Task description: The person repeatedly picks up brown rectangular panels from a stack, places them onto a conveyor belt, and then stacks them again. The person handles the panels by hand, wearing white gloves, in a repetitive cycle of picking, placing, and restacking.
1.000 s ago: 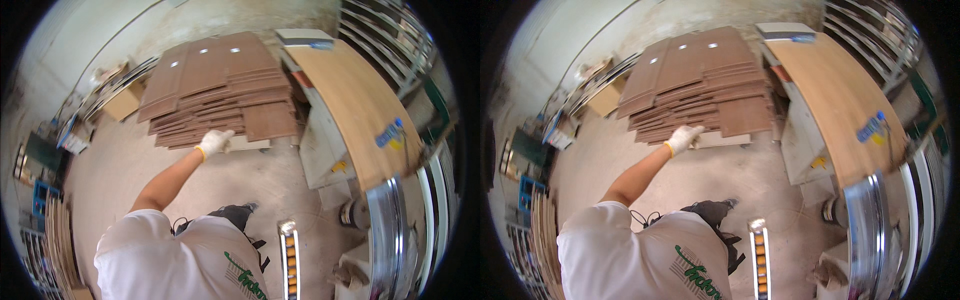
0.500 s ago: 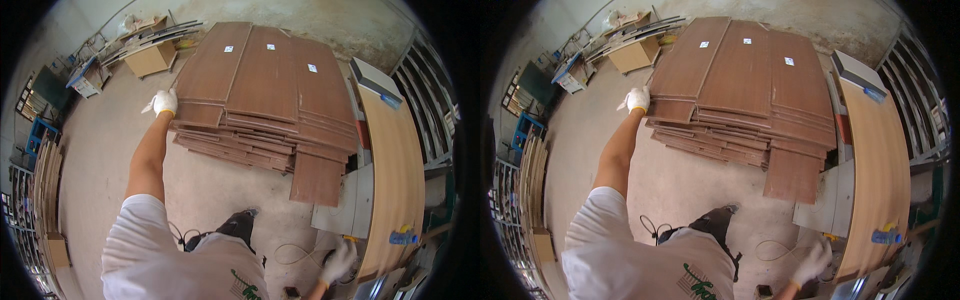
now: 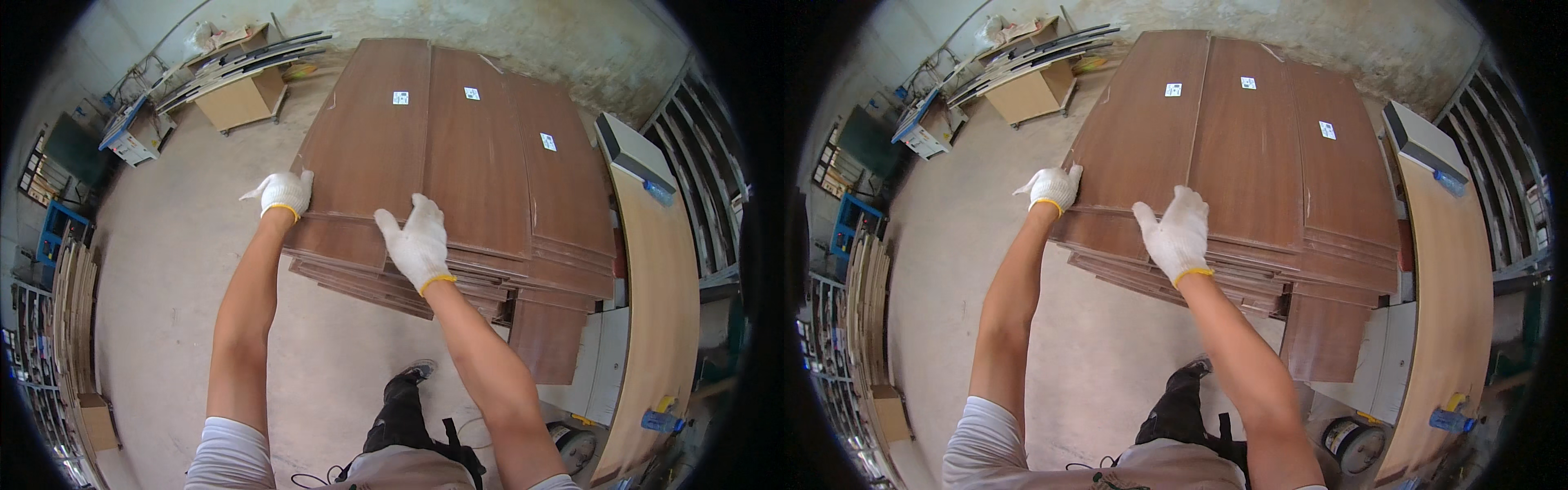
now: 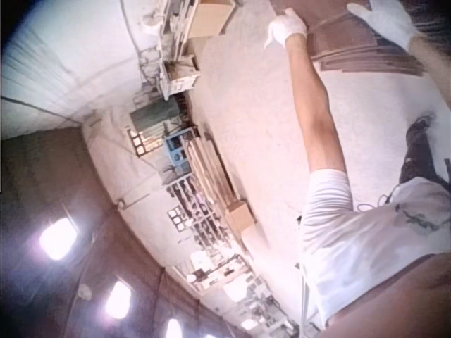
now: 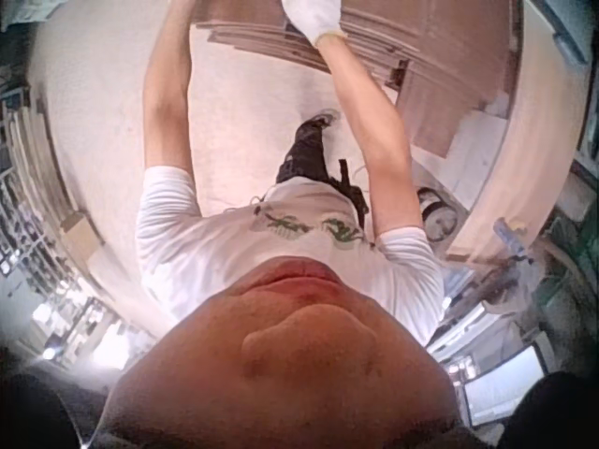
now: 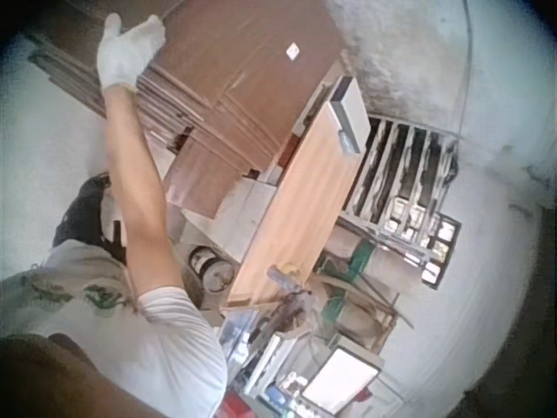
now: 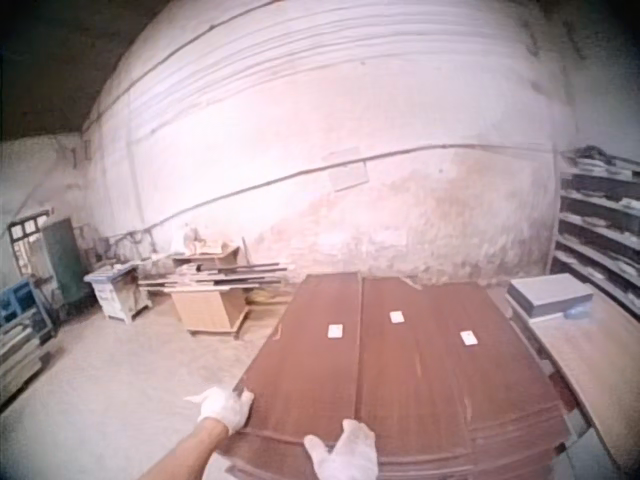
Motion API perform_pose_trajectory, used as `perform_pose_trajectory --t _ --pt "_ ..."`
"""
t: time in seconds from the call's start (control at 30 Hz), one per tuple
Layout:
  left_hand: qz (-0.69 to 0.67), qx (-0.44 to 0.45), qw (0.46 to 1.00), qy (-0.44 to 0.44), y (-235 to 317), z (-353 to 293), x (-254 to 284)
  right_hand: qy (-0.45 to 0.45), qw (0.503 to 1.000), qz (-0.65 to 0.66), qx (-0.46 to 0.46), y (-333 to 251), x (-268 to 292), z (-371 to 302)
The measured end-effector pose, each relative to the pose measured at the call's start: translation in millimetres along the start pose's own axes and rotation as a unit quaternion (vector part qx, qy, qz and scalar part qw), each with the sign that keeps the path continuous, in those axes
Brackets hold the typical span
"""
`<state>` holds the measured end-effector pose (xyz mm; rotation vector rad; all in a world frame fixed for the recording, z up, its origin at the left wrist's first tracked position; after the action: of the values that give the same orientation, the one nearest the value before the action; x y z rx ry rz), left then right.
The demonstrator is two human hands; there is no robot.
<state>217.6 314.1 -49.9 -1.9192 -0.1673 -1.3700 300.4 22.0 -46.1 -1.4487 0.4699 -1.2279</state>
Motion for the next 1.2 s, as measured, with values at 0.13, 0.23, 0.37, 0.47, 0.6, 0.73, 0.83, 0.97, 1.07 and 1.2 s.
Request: perform_pose_trajectory --t 0.13,0.23,0.37,0.47,0.6,0.73,0.83,0.97,1.07,1.2 --pt "-0.168 0.047 0.985 -0.019 32 -70 -2 0.039 0.998 -0.024 -0.053 30 74 -40" --pt "-0.266 -0.02 0.963 -0.033 76 -141 -21 0.056 0.994 0.015 -0.09 60 139 -107" --pt "-0.709 -0.089 0.667 -0.212 158 -225 -27 0.176 0.888 0.204 -0.373 129 156 -225" --pt "-0.81 -0.13 0.527 -0.222 236 -312 21 0.179 0.8 0.503 -0.275 106 130 -270" --pt "-0.674 -0.216 0.609 -0.36 303 -364 24 0.321 0.755 0.534 -0.206 82 219 -335" --pt "-0.733 -0.081 0.655 -0.162 257 -260 3 0.457 0.752 0.403 -0.251 59 328 -448" --pt "-0.71 -0.051 0.703 0.011 207 -207 21 0.525 0.734 0.322 -0.285 44 393 -566" --pt "-0.889 -0.094 0.433 -0.119 246 -207 82 0.578 0.727 0.236 -0.286 54 443 -722" --pt "-0.839 -0.231 0.476 -0.124 316 -235 139 0.638 0.691 0.211 -0.268 67 457 -830" --pt "-0.773 -0.356 0.506 -0.141 472 -296 184 0.69 0.651 0.185 -0.255 91 492 -949"
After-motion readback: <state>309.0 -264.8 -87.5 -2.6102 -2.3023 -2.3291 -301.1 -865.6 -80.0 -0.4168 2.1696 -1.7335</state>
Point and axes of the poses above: each hand's wrist, its own z-axis towards the middle knuckle, its own x-axis out of the back of the hand, y = z × x, the point moved 8 cm from there along z, towards the middle knuckle, and after that the axes turned 15 degrees about z, right-handed, at the moved point
